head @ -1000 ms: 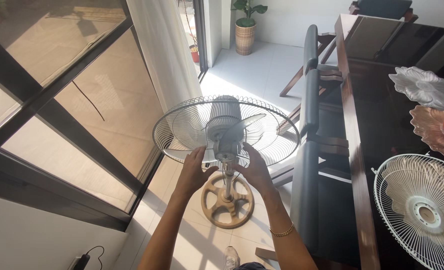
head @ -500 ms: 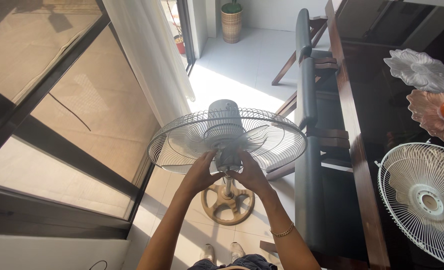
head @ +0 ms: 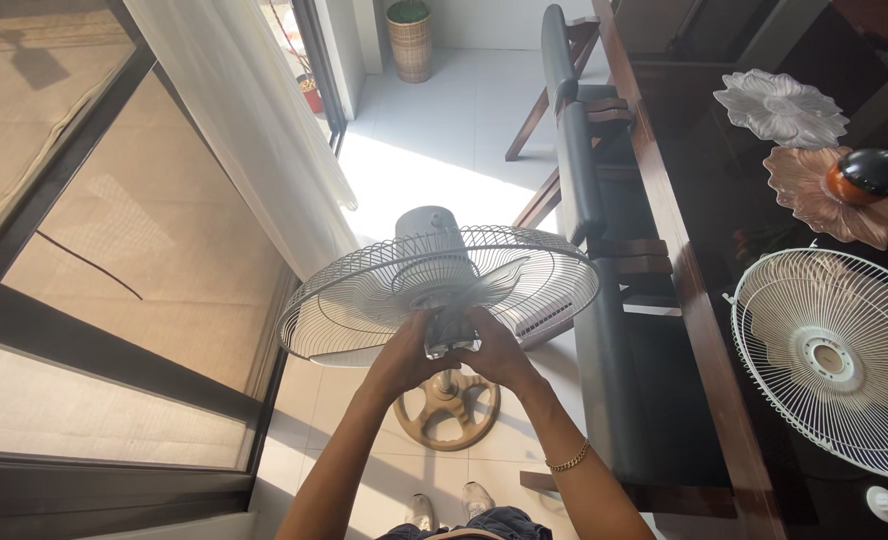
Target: The person disassembles a standing electric fan by removing the front grille, the fan blades, and the rear grille, placing each component on a nearby dining table. The person then removes the motor housing from the stand and sets it aside.
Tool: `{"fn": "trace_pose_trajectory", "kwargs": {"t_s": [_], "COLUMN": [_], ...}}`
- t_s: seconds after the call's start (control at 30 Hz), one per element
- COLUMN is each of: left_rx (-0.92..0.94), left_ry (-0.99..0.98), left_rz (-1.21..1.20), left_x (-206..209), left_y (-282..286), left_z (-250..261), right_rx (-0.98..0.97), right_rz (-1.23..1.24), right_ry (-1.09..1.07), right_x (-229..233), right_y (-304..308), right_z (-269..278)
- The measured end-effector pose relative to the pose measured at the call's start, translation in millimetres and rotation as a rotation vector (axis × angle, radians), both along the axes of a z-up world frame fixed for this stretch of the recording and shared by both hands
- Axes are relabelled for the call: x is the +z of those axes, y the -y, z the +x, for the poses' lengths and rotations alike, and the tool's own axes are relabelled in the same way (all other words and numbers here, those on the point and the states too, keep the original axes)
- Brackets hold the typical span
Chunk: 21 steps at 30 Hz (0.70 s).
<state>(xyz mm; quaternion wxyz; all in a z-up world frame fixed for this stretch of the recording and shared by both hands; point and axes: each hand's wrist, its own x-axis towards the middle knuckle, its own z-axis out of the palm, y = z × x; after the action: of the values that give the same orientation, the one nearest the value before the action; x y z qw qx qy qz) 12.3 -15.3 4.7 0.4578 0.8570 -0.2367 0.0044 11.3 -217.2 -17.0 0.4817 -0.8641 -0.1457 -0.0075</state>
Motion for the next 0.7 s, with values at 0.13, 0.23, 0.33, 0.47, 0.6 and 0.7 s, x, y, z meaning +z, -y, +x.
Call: {"fn": "trace_pose_trajectory", "kwargs": {"t_s": [0.13, 0.23, 0.33, 0.47, 0.6, 0.7], "left_rx": [-0.017, -0.048, -0.063, -0.062, -0.02, -0.032], "left_ry": [-0.038, -0.002, 0.059, 0.103, 0.036, 0.029], "left_rz": [0.011, 0.028, 0.017, 0.033, 0.127, 0.141], "left_x": [-2.7, -4.7, -10.3, -19.2, -22.9, -19.5], "left_y": [-3.0, -7.0, -7.2, -5.2, -2.3, -2.7], "left_z": [0.4, 3.7, 4.1, 8.4, 10.7, 8.8], "right_rx": [0.017, 0.031, 0.045, 0.056, 0.03, 0.034], "right_rz": [-0.06, -0.039, -0.021, -0.029, -0.026, 0.03], "right_ry": [0.056, 0.106, 0.141, 0.136, 0.103, 0.039], "right_x": [0.3, 5.4, 11.5, 17.8, 21.3, 22.6], "right_y": [-1.0, -2.5, -2.8, -2.0, -2.5, -3.2], "right_z": [0.4, 1.2, -0.9, -2.9, -6.1, -8.0]}}
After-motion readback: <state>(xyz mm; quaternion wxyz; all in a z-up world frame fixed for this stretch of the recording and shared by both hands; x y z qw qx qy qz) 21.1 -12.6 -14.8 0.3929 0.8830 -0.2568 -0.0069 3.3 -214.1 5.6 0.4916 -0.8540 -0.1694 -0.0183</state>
